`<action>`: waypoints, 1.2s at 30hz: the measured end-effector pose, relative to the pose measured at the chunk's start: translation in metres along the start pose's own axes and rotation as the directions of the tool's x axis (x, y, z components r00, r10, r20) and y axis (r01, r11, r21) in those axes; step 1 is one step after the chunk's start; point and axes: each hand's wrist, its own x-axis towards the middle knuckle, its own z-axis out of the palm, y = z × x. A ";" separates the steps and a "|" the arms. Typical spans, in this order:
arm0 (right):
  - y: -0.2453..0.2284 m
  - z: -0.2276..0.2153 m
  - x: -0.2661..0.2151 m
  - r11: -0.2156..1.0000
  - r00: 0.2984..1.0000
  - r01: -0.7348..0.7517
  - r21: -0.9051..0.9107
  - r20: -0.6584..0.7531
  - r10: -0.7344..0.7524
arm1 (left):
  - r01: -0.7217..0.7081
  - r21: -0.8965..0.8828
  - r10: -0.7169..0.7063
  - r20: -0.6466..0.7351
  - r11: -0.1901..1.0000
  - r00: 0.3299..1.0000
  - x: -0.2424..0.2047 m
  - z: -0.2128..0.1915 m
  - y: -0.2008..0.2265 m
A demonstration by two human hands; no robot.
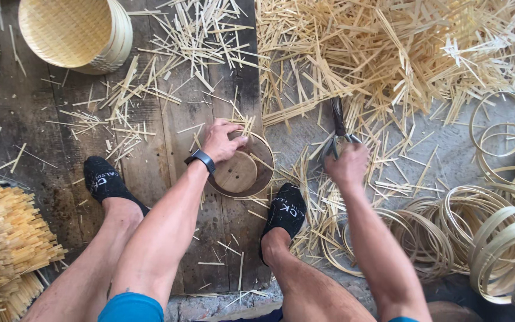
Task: The person weaves thin bamboo strips into flat circular bases by hand, then uses a circular wooden mold as a guide to trim the excess strips with scissors.
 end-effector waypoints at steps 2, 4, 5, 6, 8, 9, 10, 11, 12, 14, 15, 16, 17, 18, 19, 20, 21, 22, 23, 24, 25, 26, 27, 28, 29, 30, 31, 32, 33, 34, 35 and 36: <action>-0.031 0.006 -0.024 0.820 0.940 0.342 0.459 -0.159 -0.302 | -0.025 -0.084 0.030 0.054 0.996 0.998 0.004 0.016 -0.002; -0.070 0.014 -0.033 0.629 0.872 -0.193 0.753 0.425 -0.242 | -0.046 -0.052 0.049 0.054 0.998 0.997 0.003 0.028 0.003; -0.087 0.016 -0.036 0.630 0.852 -0.201 0.750 0.451 -0.266 | -0.054 0.027 0.054 0.029 0.998 0.998 0.004 0.028 0.004; -0.098 0.017 -0.038 0.631 0.830 -0.209 0.747 0.477 -0.289 | -0.061 0.106 0.060 0.006 0.992 0.998 0.004 0.027 0.006; -0.111 0.017 -0.036 0.644 0.868 -0.197 0.740 0.437 -0.236 | -0.014 0.087 0.014 -0.005 0.996 1.000 0.001 0.022 0.007; -0.116 0.017 -0.035 0.648 0.887 -0.192 0.737 0.412 -0.207 | 0.005 0.079 -0.005 -0.008 0.997 1.000 0.001 0.020 0.007; -0.120 0.017 -0.033 0.695 0.903 -0.157 0.701 0.386 -0.186 | 0.032 0.071 -0.031 -0.013 0.997 0.999 0.001 0.018 0.008; -0.122 0.017 -0.034 0.742 0.918 -0.128 0.658 0.362 -0.162 | 0.060 0.060 -0.059 -0.012 0.996 0.998 0.000 0.019 0.008; -0.123 0.018 -0.034 0.785 0.932 -0.101 0.611 0.335 -0.141 | 0.087 0.050 -0.087 -0.011 0.995 0.996 -0.001 0.020 0.008; -0.122 0.022 -0.037 0.786 0.942 -0.087 0.612 0.308 -0.135 | 0.050 0.082 -0.045 -0.060 0.995 0.997 -0.002 0.024 0.005; -0.122 0.023 -0.036 0.785 0.949 -0.074 0.615 0.286 -0.135 | 0.026 0.101 -0.017 -0.090 0.995 0.996 -0.001 0.024 0.003; -0.120 0.022 -0.038 0.754 0.931 -0.123 0.645 0.338 -0.137 | 0.030 0.072 -0.024 -0.078 0.997 0.997 -0.002 0.026 0.002; -0.119 0.021 -0.038 0.719 0.913 -0.168 0.674 0.382 -0.144 | 0.030 0.046 -0.026 -0.071 0.999 0.997 -0.002 0.027 0.000; -0.116 0.020 -0.038 0.683 0.892 -0.214 0.698 0.425 -0.155 | 0.030 0.019 -0.028 -0.065 0.999 0.998 -0.002 0.027 -0.002; -0.113 0.020 -0.039 0.596 0.854 -0.295 0.747 0.485 -0.185 | -0.007 -0.029 0.002 -0.162 1.000 0.987 -0.003 0.026 -0.005; -0.108 0.021 -0.040 0.503 0.812 -0.378 0.777 0.540 -0.223 | -0.049 -0.073 0.028 -0.259 0.996 0.965 -0.005 0.024 -0.009; -0.103 0.024 -0.043 0.409 0.759 -0.470 0.782 0.595 -0.266 | -0.087 -0.112 0.043 -0.349 0.990 0.936 -0.010 0.020 -0.014; -0.101 0.029 -0.046 0.401 0.738 -0.510 0.761 0.627 -0.251 | 0.061 -0.065 -0.076 -0.262 0.996 0.962 -0.018 0.011 -0.022; -0.098 0.034 -0.050 0.390 0.716 -0.550 0.739 0.657 -0.235 | 0.201 -0.003 -0.198 -0.177 0.980 0.964 -0.027 -0.001 -0.030; -0.097 0.040 -0.053 0.380 0.693 -0.588 0.714 0.687 -0.219 | 0.331 0.069 -0.324 -0.099 0.941 0.941 -0.034 -0.011 -0.035; -0.095 0.043 -0.053 0.375 0.692 -0.594 0.712 0.690 -0.215 | 0.326 0.046 -0.321 -0.091 0.944 0.943 -0.037 -0.017 -0.037; -0.094 0.045 -0.054 0.370 0.690 -0.599 0.710 0.692 -0.211 | 0.320 0.024 -0.317 -0.083 0.947 0.945 -0.040 -0.022 -0.038; -0.094 0.047 -0.053 0.363 0.691 -0.603 0.710 0.693 -0.205 | 0.311 0.002 -0.310 -0.075 0.951 0.948 -0.040 -0.027 -0.039; -0.094 0.048 -0.054 0.354 0.690 -0.611 0.708 0.696 -0.201 | 0.355 -0.033 -0.356 -0.039 0.934 0.934 -0.041 -0.032 -0.040; -0.095 0.048 -0.053 0.347 0.689 -0.617 0.706 0.698 -0.195 | 0.398 -0.069 -0.399 0.000 0.915 0.917 -0.039 -0.037 -0.040; -0.095 0.048 -0.051 0.340 0.687 -0.624 0.704 0.701 -0.189 | 0.441 -0.104 -0.439 0.041 0.892 0.898 -0.036 -0.040 -0.039; -0.095 0.049 -0.051 0.343 0.689 -0.625 0.702 0.702 -0.180 | 0.470 -0.104 -0.469 0.032 0.877 0.883 -0.033 -0.041 -0.039; -0.097 0.050 -0.049 0.346 0.691 -0.625 0.699 0.702 -0.172 | 0.498 -0.105 -0.499 0.022 0.861 0.867 -0.030 -0.041 -0.037; -0.097 0.050 -0.049 0.352 0.690 -0.627 0.694 0.705 -0.162 | 0.529 -0.108 -0.530 0.015 0.842 0.848 -0.029 -0.040 -0.037; -0.098 0.050 -0.050 0.341 0.687 -0.638 0.690 0.711 -0.154 | 0.522 -0.087 -0.524 0.008 0.848 0.852 -0.030 -0.040 -0.037; -0.099 0.049 -0.051 0.328 0.687 -0.645 0.690 0.712 -0.146 | 0.511 -0.068 -0.512 -0.003 0.857 0.859 -0.029 -0.041 -0.036; -0.099 0.047 -0.052 0.316 0.688 -0.651 0.690 0.712 -0.139 | 0.499 -0.049 -0.500 -0.013 0.865 0.866 -0.031 -0.041 -0.035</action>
